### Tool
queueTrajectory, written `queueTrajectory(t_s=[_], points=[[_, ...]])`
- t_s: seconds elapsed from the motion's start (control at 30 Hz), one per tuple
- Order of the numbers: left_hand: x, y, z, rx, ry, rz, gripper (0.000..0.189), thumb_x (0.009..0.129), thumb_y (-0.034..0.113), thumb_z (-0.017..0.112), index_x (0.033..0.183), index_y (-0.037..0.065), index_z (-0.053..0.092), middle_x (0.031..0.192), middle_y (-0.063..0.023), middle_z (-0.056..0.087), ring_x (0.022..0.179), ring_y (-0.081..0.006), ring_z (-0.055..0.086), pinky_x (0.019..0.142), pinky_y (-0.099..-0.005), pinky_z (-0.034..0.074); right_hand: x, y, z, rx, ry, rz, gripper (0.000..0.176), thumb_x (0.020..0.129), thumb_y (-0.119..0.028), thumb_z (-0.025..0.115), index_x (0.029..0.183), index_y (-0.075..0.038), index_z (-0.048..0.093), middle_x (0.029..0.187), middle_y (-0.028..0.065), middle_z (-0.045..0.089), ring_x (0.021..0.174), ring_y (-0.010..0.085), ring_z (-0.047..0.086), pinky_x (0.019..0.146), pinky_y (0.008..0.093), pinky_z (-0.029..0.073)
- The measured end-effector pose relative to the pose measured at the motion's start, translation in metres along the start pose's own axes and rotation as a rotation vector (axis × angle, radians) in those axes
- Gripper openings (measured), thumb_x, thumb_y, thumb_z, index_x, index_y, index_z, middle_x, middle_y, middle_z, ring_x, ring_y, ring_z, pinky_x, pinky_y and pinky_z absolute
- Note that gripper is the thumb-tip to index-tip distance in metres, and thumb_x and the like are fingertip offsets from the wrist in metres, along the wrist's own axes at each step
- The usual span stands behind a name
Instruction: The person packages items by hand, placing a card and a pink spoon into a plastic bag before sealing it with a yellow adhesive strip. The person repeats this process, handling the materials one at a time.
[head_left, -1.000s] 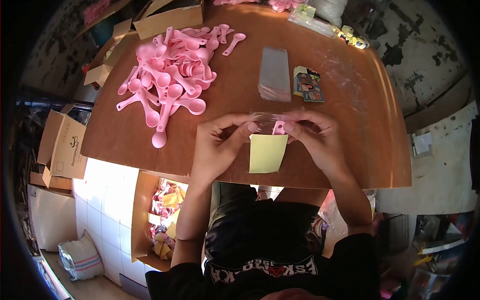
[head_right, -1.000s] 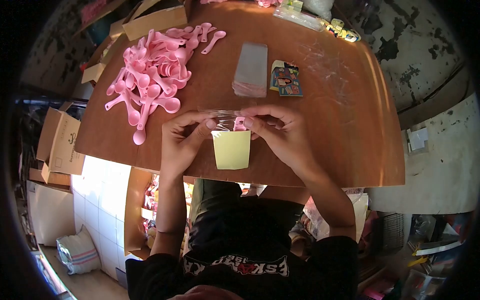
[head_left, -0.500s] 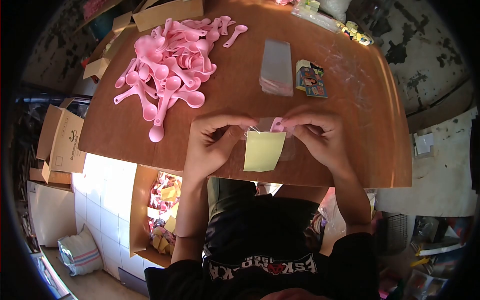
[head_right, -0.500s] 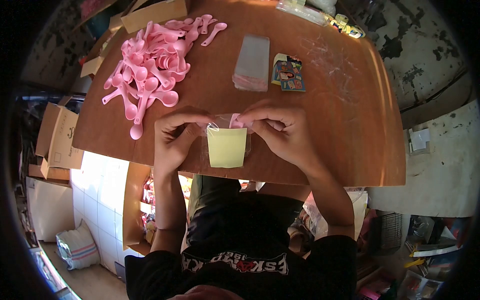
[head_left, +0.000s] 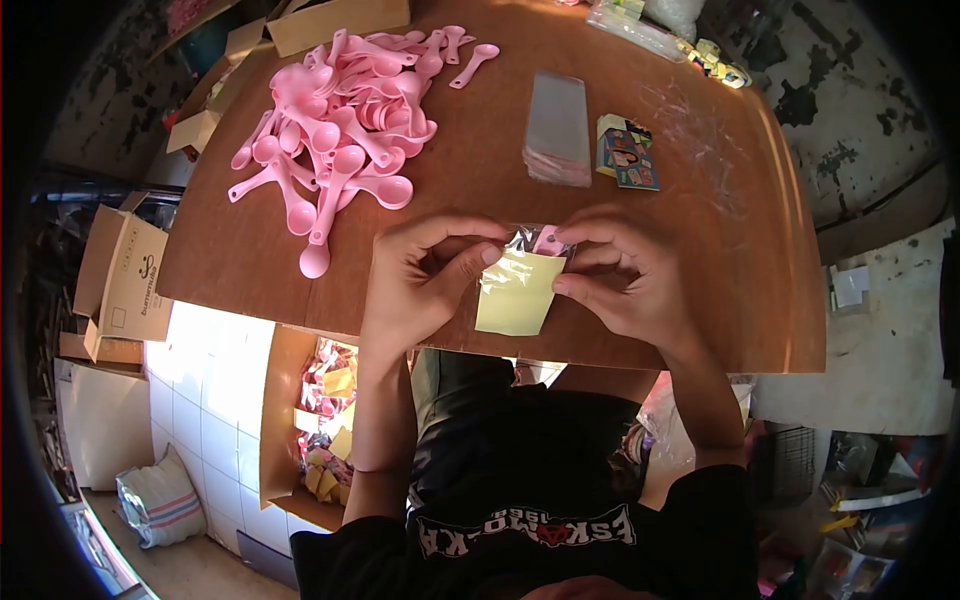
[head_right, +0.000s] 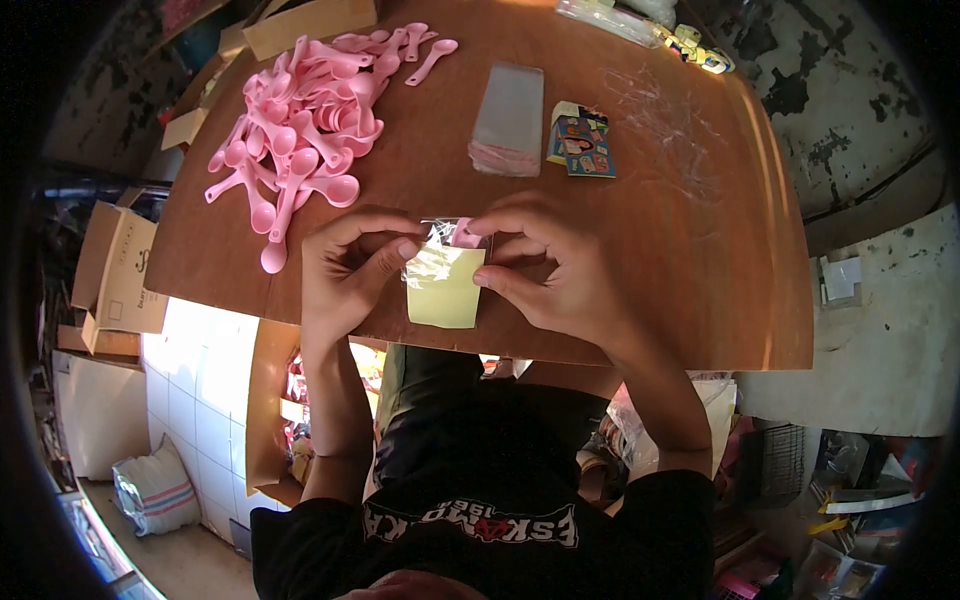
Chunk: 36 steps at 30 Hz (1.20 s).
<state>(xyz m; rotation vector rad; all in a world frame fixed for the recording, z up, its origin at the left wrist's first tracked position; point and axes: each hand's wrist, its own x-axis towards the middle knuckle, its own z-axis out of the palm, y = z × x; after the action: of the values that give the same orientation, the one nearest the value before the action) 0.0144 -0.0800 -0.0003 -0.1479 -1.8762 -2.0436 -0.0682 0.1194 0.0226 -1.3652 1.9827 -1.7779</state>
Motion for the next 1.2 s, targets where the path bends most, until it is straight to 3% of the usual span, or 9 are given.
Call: queueTrajectory(t_s=[0.23,0.33,0.43,0.53,0.6,0.67,0.8,1.13,1.2], points=[[-0.046,0.012,-0.013,0.178,0.047,0.035,0.051,0.064,-0.002,0.079,0.112,0.001,0.061,0.094,-0.0115,0.067,0.078,-0.0155,0.068,0.066,-0.0242,0.054,-0.008,-0.017,0.005,0.068,-0.109,0.157,0.037,0.074,0.005,0.071,0.109,0.003,0.056,0.108,0.012,0.058,0.093,0.0153,0.064,0.077,0.0254,0.052],[-0.09,0.015,-0.048,0.372,-0.189,0.173,0.046,0.062,0.0,0.08,0.105,0.001,0.064,0.093,-0.0122,0.067,0.067,-0.0136,0.064,0.059,-0.0241,0.052,-0.01,-0.031,0.0,0.054,-0.19,0.257,0.036,0.076,-0.002,0.072,0.109,0.0,0.058,0.093,0.0076,0.067,0.087,0.0126,0.063,0.077,0.0263,0.05],[-0.139,0.003,-0.091,0.555,-0.101,-0.155,0.049,0.062,-0.006,0.078,0.108,0.0,0.06,0.091,-0.0128,0.065,0.069,-0.0137,0.064,0.059,-0.0245,0.053,-0.002,-0.024,-0.019,-0.148,-0.315,0.275,0.029,0.077,-0.005,0.072,0.105,-0.004,0.063,0.092,0.0058,0.067,0.082,0.0105,0.062,0.077,0.0239,0.049],[-0.168,-0.019,-0.125,0.993,0.171,-0.541,0.05,0.07,0.001,0.073,0.117,0.001,0.055,0.099,-0.0191,0.061,0.085,-0.0291,0.065,0.07,-0.0341,0.055,0.018,0.0,-0.035,-0.27,-0.132,0.29,0.016,0.081,-0.004,0.067,0.097,-0.003,0.066,0.089,0.005,0.066,0.08,0.0113,0.062,0.07,0.0253,0.051],[-0.205,-0.037,-0.143,1.223,0.003,-0.603,0.057,0.072,0.01,0.074,0.123,0.002,0.05,0.107,-0.0204,0.059,0.099,-0.0364,0.059,0.084,-0.0409,0.05,0.041,0.026,-0.046,-0.478,-0.011,0.124,0.011,0.081,-0.004,0.064,0.092,-0.002,0.067,0.088,0.0092,0.067,0.074,0.0147,0.064,0.065,0.0281,0.051],[-0.218,-0.054,-0.152,1.064,-0.195,-0.903,0.07,0.071,0.02,0.077,0.128,-0.001,0.044,0.119,-0.0212,0.055,0.105,-0.0338,0.056,0.09,-0.0419,0.045,0.069,0.042,-0.056,-0.646,-0.001,0.035,0.012,0.08,-0.006,0.065,0.091,-0.002,0.067,0.086,0.0111,0.067,0.071,0.0177,0.064,0.064,0.0294,0.051],[-0.185,-0.051,-0.108,0.77,-0.121,-0.758,0.051,0.084,0.021,0.064,0.128,0.0,0.045,0.112,-0.0217,0.059,0.086,-0.0302,0.064,0.076,-0.0371,0.05,0.1,0.071,-0.067,-0.881,-0.149,0.086,0.017,0.073,-0.013,0.067,0.085,-0.001,0.068,0.078,0.0139,0.066,0.067,0.0259,0.065,0.062,0.0333,0.05],[-0.141,-0.027,-0.057,0.519,-0.577,-0.452,0.036,0.09,0.017,0.057,0.12,0.001,0.05,0.106,-0.0194,0.06,0.089,-0.0301,0.063,0.075,-0.037,0.051,0.109,0.091,-0.068,-0.957,-0.207,0.158,0.014,0.076,-0.012,0.06,0.083,-0.003,0.068,0.078,0.0127,0.067,0.071,0.0283,0.065,0.063,0.0348,0.049],[-0.133,-0.015,-0.052,0.429,-0.697,-0.351,0.035,0.089,0.016,0.058,0.12,0.0,0.05,0.106,-0.0186,0.06,0.088,-0.0284,0.064,0.073,-0.0344,0.052,0.107,0.09,-0.068,-0.891,0.039,0.083,0.011,0.078,-0.01,0.059,0.082,-0.005,0.068,0.076,0.0095,0.066,0.074,0.0281,0.064,0.068,0.0357,0.046]])
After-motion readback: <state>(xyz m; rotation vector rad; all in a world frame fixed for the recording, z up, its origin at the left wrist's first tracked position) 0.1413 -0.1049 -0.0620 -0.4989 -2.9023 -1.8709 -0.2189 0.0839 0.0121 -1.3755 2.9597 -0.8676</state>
